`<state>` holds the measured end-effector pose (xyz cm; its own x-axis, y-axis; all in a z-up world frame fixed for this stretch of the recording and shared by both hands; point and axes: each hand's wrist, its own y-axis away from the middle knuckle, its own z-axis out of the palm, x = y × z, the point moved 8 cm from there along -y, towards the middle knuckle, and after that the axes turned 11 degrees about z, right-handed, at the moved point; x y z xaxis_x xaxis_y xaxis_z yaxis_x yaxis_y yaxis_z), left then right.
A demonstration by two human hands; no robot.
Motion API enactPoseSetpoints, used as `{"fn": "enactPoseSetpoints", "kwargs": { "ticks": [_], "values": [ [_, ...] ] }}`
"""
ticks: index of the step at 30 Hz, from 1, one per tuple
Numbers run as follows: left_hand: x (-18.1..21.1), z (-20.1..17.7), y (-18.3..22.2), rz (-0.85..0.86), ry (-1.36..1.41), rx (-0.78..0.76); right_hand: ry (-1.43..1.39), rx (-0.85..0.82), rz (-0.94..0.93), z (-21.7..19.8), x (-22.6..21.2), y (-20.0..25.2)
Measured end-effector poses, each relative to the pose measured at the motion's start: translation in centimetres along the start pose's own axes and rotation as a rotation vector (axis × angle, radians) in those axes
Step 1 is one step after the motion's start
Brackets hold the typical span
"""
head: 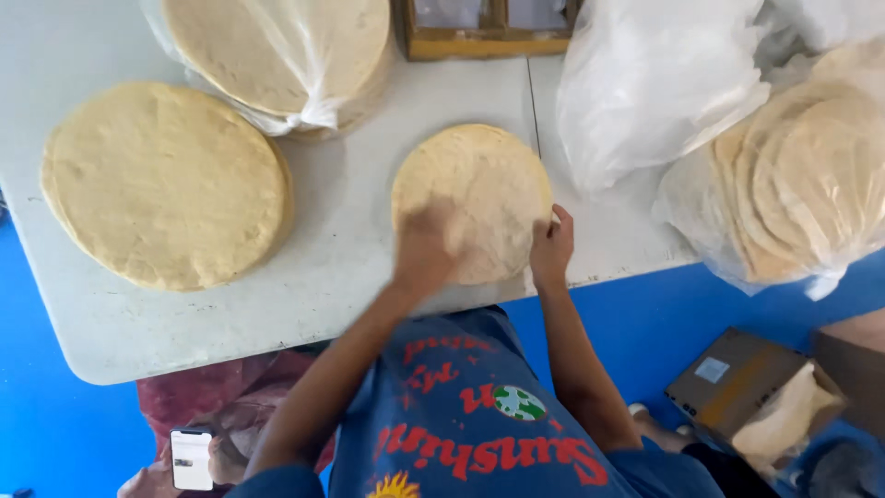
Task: The person packs circular pizza bases into plastic bags by hand, stacks the bags on a white table, and places them into cardboard boxes.
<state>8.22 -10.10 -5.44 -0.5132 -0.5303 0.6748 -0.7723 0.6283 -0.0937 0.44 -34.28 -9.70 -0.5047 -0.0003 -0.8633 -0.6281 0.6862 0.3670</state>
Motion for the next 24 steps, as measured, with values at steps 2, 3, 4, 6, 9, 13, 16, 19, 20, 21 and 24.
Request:
{"fn": "enactPoseSetpoints", "kwargs": {
  "ticks": [2,3,4,6,9,13,16,19,20,21,24],
  "values": [
    [-5.4,-0.5,-0.5,-0.123,-0.109,0.123,0.080,0.066,0.046,-0.7,0.2,-1.0],
    [-8.6,-1.8,-0.8,-0.241,-0.232,0.260,0.150,0.124,0.080,-0.7,0.0,-1.8],
    [-8.3,-2.2,-1.3,-0.236,-0.231,0.258,0.148,0.129,0.082,-0.7,0.9,-2.7],
    [-10.0,-1.5,-2.0,-0.490,-0.058,0.070,0.339,0.188,-0.164,-0.1,0.3,-4.5],
    [-9.7,-0.7,-2.2,-0.426,-0.095,0.157,0.599,0.363,-0.499,0.3,-3.2,-3.0],
    [-8.8,-1.3,-1.6,-0.417,-0.100,0.133,0.512,0.296,-0.743,4.2,-13.7,-7.0],
    [-6.3,-5.0,-1.2,-0.262,-0.074,0.191,0.202,0.099,-0.855,8.3,-21.2,-14.6],
    [-3.0,-12.5,-0.2,-0.047,-0.285,0.339,0.287,0.160,-0.894,12.9,-26.3,-24.7],
    [-3.4,-15.0,0.9,-0.111,-0.352,0.400,0.601,0.060,-0.766,16.4,-25.3,-29.4],
    [-4.0,-17.4,2.3,-0.171,-0.413,0.447,0.910,-0.039,-0.608,19.1,-23.0,-33.8],
    [-13.6,-22.5,8.9,-0.247,-0.576,0.475,1.005,-0.072,-0.544,22.7,-15.2,-43.4]
  ]
}}
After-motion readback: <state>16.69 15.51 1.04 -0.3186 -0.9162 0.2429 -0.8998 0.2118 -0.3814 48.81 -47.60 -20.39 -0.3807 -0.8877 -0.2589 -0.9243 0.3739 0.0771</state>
